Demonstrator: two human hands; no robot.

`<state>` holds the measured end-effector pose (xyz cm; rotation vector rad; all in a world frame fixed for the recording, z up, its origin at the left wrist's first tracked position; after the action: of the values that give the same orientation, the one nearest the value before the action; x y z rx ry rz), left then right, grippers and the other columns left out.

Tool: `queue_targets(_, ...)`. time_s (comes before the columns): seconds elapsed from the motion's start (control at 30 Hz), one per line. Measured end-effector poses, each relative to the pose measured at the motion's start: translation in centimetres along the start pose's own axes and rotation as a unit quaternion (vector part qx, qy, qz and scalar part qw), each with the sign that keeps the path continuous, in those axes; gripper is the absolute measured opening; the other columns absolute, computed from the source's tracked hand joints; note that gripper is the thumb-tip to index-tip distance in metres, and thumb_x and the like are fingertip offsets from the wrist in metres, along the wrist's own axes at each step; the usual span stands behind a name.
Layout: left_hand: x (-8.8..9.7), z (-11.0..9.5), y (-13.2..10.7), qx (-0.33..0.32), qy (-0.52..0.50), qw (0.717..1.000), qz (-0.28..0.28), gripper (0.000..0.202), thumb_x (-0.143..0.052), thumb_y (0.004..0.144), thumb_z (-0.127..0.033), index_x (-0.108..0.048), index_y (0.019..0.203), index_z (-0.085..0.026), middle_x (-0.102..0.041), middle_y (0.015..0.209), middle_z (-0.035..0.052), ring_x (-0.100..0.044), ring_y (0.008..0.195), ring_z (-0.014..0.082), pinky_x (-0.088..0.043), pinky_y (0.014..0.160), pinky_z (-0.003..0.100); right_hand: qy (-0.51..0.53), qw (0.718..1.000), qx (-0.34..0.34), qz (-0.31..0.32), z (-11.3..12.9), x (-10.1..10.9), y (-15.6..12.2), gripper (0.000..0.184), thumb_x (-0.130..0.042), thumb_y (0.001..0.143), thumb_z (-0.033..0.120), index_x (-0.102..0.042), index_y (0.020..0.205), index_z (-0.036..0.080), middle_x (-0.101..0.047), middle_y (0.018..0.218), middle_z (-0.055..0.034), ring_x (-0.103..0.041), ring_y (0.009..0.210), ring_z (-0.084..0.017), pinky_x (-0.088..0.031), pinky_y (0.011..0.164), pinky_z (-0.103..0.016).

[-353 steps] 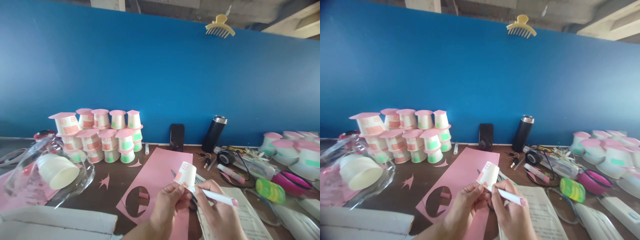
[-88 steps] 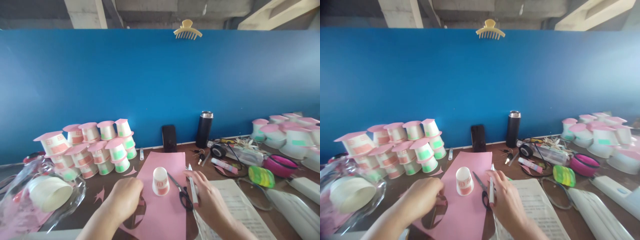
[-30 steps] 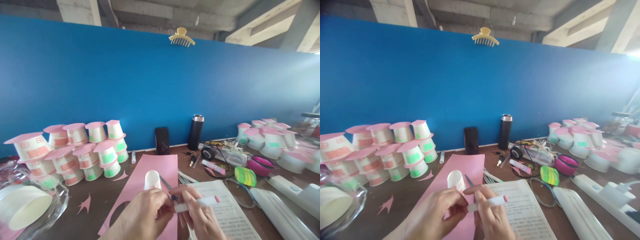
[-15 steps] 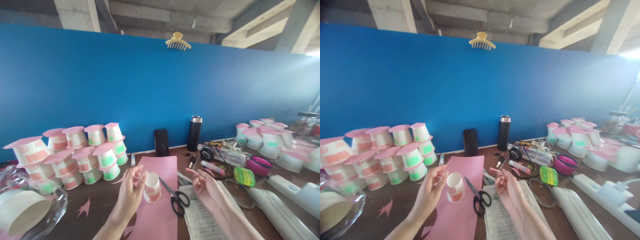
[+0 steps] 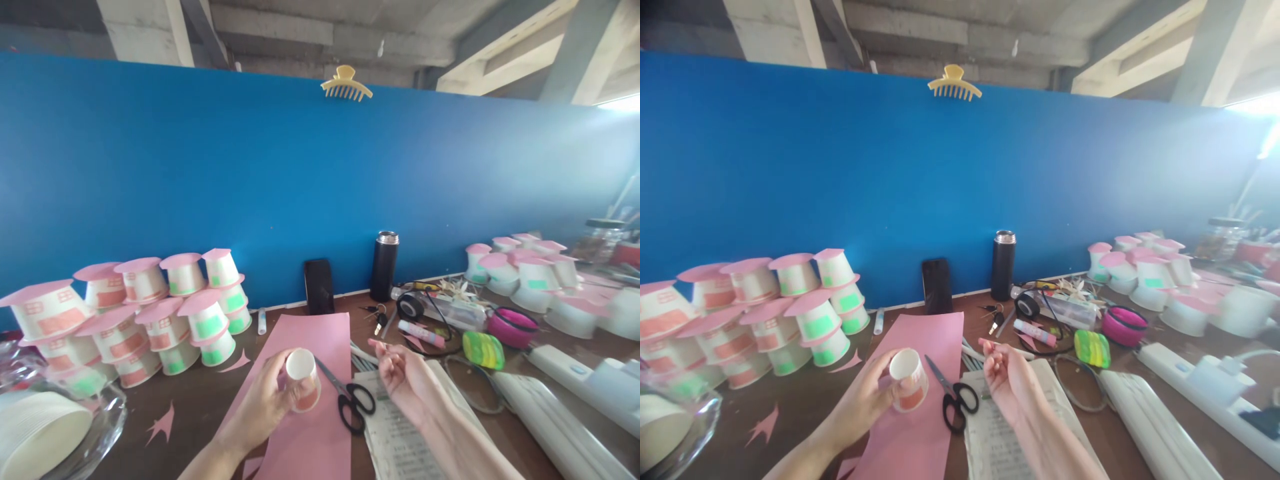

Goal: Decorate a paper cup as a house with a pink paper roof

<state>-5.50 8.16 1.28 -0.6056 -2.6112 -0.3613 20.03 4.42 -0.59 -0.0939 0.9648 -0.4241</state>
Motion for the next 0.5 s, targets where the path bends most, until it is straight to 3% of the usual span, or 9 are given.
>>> queue_targets(0.27,0.7,-0.8,0.4,0.051,-0.118,0.991,-0.022,0.051,-0.054,0.085,-0.057,-0.060,0.119,-0.019,-0.068,0.105,0.0050,-0.060,0.102,0.0237,-0.046,0.094,0.033,-0.042,0.997,-0.061,-0.024,-0.9,-0.2,-0.2,0.017,-0.051,0.080,-0.001,-0.063,0.084,0.009,-0.067,0.070,-0.0045,-0.050,0.039,-0.001,-0.051,0.041,-0.009)
queue_targets(0.5,0.2,-0.7,-0.1,0.079,-0.283,0.956,-0.005,0.044,-0.055,0.087,-0.051,-0.065,0.110,-0.016,-0.067,0.091,0.0053,-0.060,0.092,0.0218,-0.047,0.088,0.035,-0.221,0.974,0.006,0.048,-1.4,-1.8,-2.3,0.016,-0.069,0.080,0.016,-0.067,0.095,0.013,-0.061,0.063,0.0041,-0.048,0.043,-0.003,-0.041,0.038,-0.010)
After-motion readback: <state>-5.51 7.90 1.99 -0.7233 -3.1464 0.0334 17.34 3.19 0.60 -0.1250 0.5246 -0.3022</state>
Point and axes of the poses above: each hand's wrist, its own y-axis towards the middle knuckle, its own x-axis out of the back of the hand, z = x × y, the point moved 4 cm from there along y, towards the middle knuckle
